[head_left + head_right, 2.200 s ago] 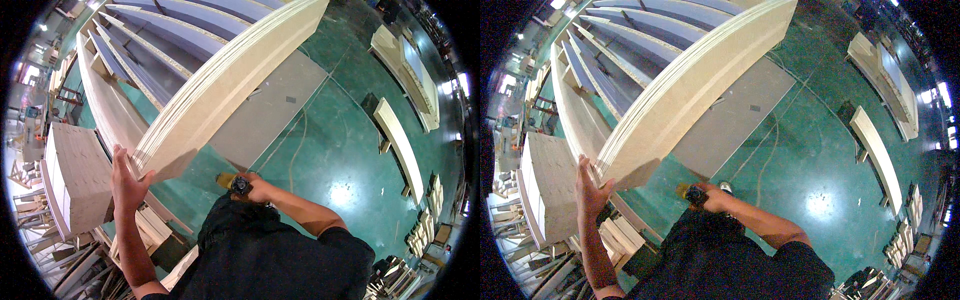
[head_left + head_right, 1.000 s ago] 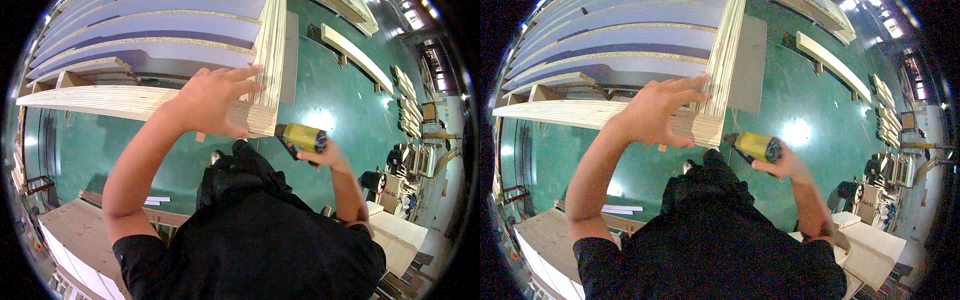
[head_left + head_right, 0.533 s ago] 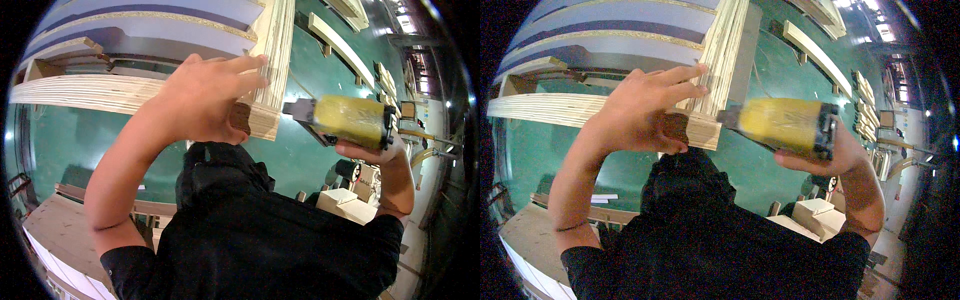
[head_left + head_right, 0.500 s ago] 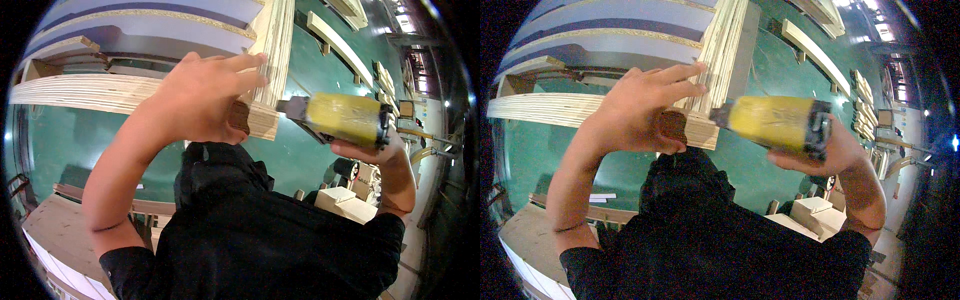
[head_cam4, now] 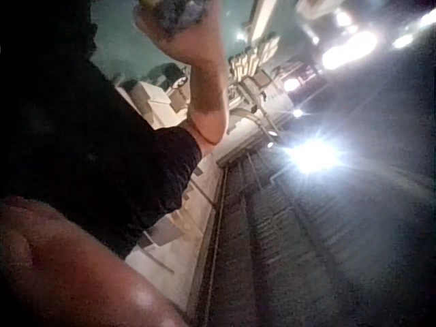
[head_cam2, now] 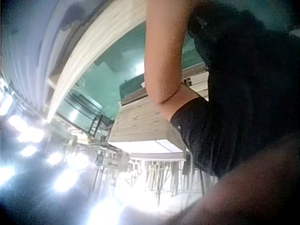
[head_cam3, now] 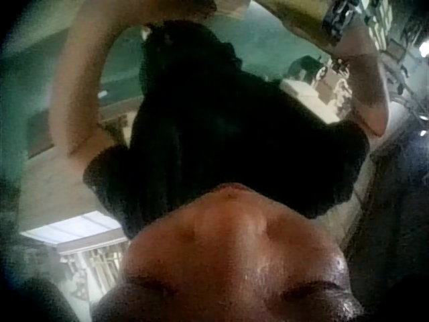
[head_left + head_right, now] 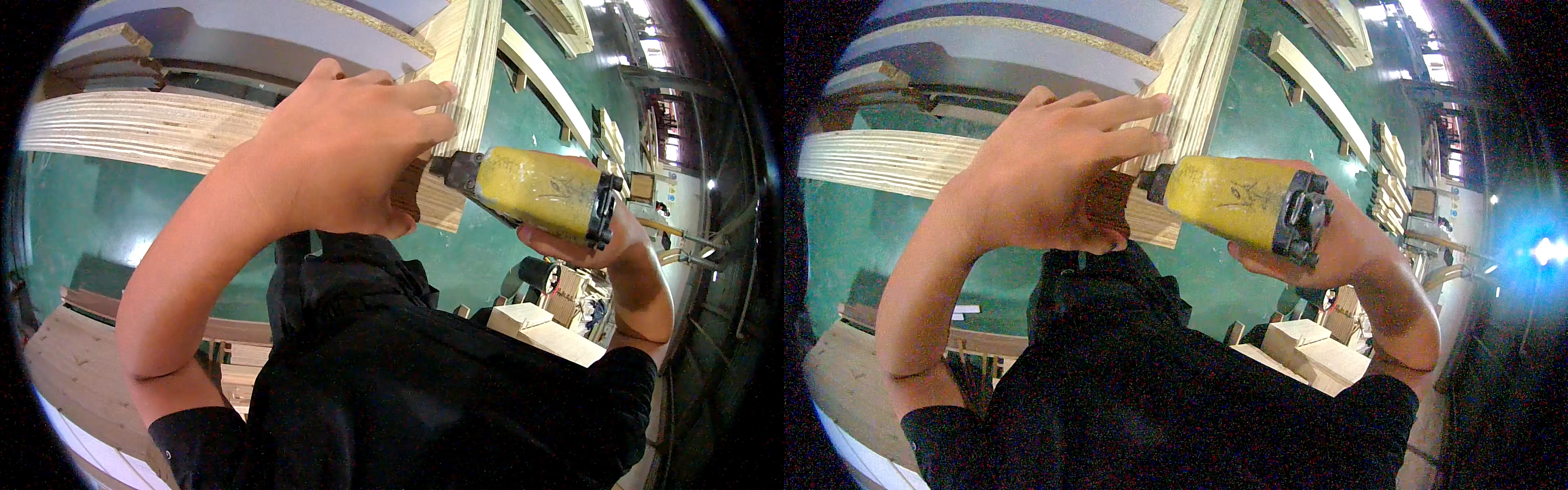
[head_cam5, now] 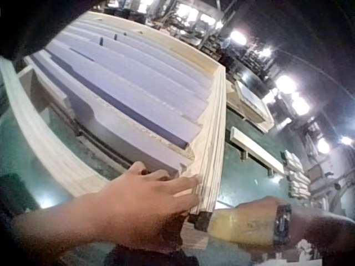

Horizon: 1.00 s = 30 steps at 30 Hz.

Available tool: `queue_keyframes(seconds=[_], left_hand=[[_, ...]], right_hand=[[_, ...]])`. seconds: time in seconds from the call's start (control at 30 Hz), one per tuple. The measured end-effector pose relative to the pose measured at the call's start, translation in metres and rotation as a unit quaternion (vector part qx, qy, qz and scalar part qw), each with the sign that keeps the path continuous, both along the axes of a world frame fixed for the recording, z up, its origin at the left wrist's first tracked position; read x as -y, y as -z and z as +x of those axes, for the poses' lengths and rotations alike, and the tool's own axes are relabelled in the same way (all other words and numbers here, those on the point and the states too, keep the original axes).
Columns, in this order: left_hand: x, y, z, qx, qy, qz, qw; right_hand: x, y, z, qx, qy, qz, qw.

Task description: The person assembles a wooden furniture frame using a pneumatic nail gun. They attach small wooden blocks to the frame's edges and then place long white panels into the frame's slots.

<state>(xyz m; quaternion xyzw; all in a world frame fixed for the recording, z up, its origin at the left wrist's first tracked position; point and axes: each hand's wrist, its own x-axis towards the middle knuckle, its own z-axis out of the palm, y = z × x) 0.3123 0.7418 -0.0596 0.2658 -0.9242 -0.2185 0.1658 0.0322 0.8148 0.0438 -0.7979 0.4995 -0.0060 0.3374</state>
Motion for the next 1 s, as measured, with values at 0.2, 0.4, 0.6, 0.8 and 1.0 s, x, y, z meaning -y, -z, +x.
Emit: queue_keyframes(seconds=[0.2,0.4,0.6,0.8,1.0], left_hand=[[0.000,0.002,0.000,-0.005,-0.002,-0.015,1.000],[-0.002,0.001,-0.001,0.004,-0.004,-0.019,1.000],[-0.001,0.001,-0.002,0.004,0.002,-0.012,1.000],[0.000,0.000,-0.002,0.001,0.001,-0.021,1.000],[-0.001,-0.002,-0.002,0.002,0.008,-0.018,1.000]], right_hand=[[0.000,-0.002,-0.006,0.011,-0.015,0.012,1.000],[0.000,-0.003,-0.009,-0.006,-0.021,0.010,1.000],[0.000,0.005,-0.019,0.026,-0.030,0.029,0.999],[-0.005,0.013,-0.028,0.082,0.017,0.063,0.994],[-0.002,0.010,-0.026,0.038,0.006,0.078,0.996]])
